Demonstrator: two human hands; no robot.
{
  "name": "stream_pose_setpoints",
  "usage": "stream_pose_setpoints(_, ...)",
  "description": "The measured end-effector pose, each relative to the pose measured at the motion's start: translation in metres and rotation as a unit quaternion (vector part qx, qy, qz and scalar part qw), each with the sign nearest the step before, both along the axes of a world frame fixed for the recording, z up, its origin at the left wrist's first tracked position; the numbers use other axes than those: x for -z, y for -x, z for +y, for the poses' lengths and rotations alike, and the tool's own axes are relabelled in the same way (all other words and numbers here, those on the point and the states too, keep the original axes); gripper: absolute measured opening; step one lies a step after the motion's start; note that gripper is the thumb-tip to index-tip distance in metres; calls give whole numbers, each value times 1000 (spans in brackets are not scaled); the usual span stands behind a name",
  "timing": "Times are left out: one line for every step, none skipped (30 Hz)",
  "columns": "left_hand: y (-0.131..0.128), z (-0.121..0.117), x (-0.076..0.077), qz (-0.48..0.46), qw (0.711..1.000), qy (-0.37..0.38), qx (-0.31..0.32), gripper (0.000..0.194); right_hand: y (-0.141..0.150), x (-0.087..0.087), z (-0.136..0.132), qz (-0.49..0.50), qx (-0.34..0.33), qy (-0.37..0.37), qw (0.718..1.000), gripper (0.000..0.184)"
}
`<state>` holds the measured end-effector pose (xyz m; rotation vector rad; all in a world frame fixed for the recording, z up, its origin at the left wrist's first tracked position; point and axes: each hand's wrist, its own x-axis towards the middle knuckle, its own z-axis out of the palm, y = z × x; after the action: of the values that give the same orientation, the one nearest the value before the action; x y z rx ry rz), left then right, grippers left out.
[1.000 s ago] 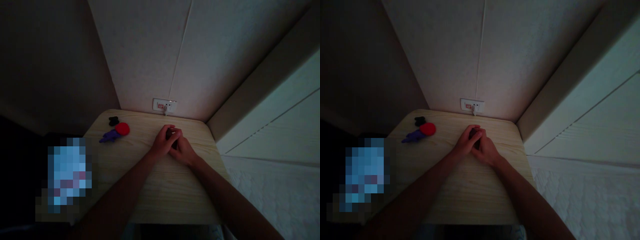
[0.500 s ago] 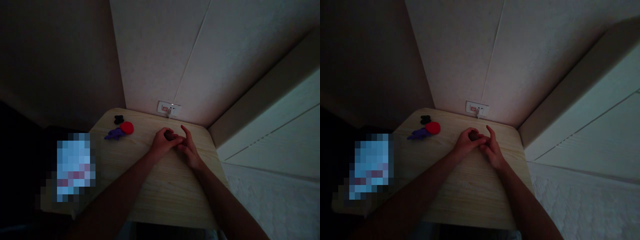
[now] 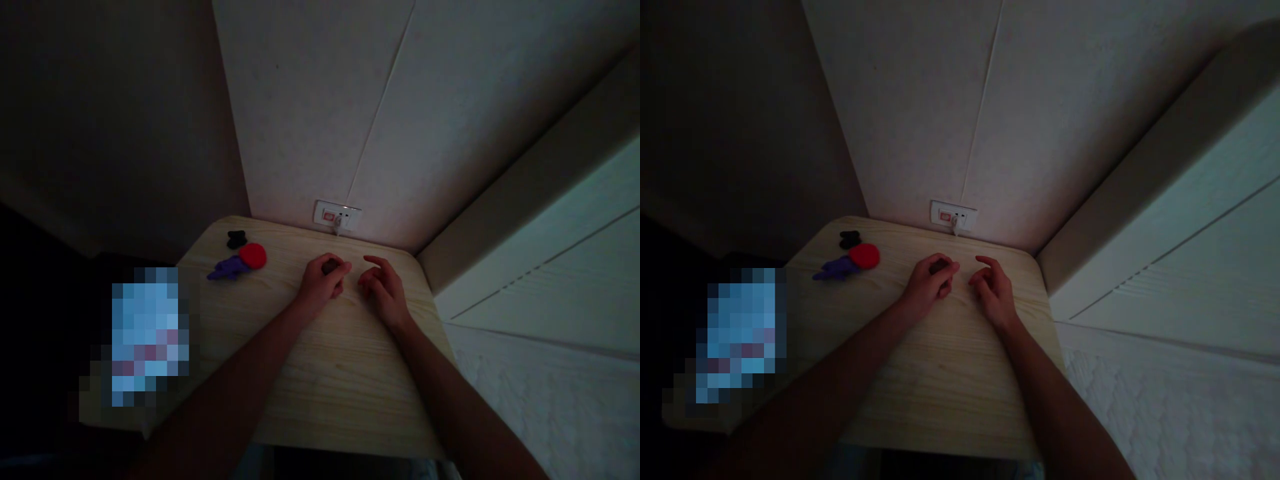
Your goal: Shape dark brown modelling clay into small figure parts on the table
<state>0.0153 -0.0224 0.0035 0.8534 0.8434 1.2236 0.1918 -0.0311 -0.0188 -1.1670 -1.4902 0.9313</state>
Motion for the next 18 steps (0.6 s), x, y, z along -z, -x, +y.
stream_pose_setpoints(0,-1,-2,5,1000,11,-3,45,0,0,0,-2,-1,4,1000,43)
stream_pose_setpoints(0,-1,-4,10,1000,22,-4,48,0,-1,0,-4,-1,8,1000,41)
stream_pose_setpoints(1,-2,-5,14,999,34,-5,52,0,-1,0,-5,0,11,1000,39)
stream_pose_setpoints(1,-2,-7,18,999,45,-5,55,0,-1,0,-8,1,11,1000,37)
stream_pose_setpoints(1,-3,-8,21,998,54,-6,57,0,-2,0,-12,1,11,1000,35)
stream_pose_setpoints(2,-3,-9,23,998,61,-6,58,0,-3,0,-16,1,9,1000,34)
stream_pose_setpoints(2,-3,-10,24,998,65,-6,58,1,-3,-1,-19,2,7,1000,33)
stream_pose_setpoints(2,-4,-10,26,997,67,-6,57,1,-3,-1,-20,1,6,1000,32)
stream_pose_setpoints(2,-4,-11,27,997,70,-4,56,1,-4,-1,-21,0,6,1000,31)
stream_pose_setpoints(2,-4,-11,27,997,72,-2,55,1,-4,-1,-20,0,5,1000,31)
stream_pose_setpoints(2,-5,-12,27,997,73,0,55,2,-5,-2,-20,1,5,1000,30)
stream_pose_setpoints(2,-5,-12,25,997,74,2,54,2,-5,-2,-21,1,5,1000,30)
stream_pose_setpoints(2,-5,-11,23,997,73,2,53,2,-6,-2,-22,2,5,1000,30)
stream_pose_setpoints(2,-4,-10,24,997,70,1,52,2,-6,-2,-24,3,4,1000,30)
stream_pose_setpoints(1,-4,-9,28,998,64,-2,51,3,-6,-2,-26,3,5,1000,30)
stream_pose_setpoints(1,-4,-8,34,998,57,-5,51,3,-6,-2,-27,3,7,1000,29)
stream_pose_setpoints(0,-3,-6,42,998,50,-8,51,3,-6,-2,-27,4,8,1000,29)
stream_pose_setpoints(0,-3,-5,51,998,42,-11,50,3,-6,-2,-27,4,9,1000,29)
